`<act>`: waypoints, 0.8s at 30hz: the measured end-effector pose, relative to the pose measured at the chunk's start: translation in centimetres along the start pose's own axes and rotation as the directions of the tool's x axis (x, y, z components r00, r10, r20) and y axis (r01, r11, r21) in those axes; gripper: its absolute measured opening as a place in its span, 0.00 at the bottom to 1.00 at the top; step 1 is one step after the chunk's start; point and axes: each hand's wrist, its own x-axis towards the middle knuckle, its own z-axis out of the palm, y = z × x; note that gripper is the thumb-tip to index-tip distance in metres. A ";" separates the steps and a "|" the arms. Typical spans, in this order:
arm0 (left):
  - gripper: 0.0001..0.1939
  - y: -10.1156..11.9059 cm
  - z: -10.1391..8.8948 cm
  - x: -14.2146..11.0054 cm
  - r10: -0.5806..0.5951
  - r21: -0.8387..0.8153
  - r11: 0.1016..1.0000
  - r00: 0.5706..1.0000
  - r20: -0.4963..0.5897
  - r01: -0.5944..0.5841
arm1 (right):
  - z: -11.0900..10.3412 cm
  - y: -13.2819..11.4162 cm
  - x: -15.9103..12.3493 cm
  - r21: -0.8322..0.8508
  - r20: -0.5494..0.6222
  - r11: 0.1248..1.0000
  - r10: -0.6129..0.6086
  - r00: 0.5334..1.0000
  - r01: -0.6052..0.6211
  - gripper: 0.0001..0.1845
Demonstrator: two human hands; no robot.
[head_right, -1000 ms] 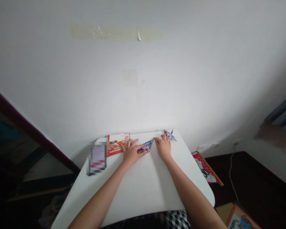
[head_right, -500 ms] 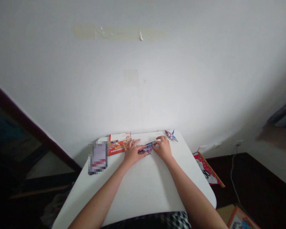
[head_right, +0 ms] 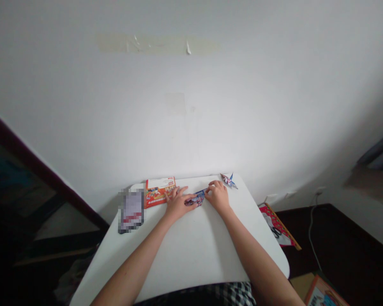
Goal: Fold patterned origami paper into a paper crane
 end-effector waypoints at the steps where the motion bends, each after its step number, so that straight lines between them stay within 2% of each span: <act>1: 0.24 0.0 0.0 0.0 0.002 -0.002 1.000 1.000 0.004 -0.001 | 0.1 0.1 0.2 0.005 -0.002 1.000 0.009 1.000 -0.009 0.04; 15: 0.23 -0.2 0.2 0.2 0.005 -0.008 1.000 1.000 -0.005 -0.005 | 0.7 0.3 1.4 -0.050 -0.065 0.987 0.148 0.987 -0.152 0.05; 24: 0.23 -0.1 -0.1 0.1 0.001 -0.003 1.000 1.000 0.016 -0.001 | 1.4 0.4 1.4 -0.108 -0.143 0.973 0.188 0.972 -0.204 0.08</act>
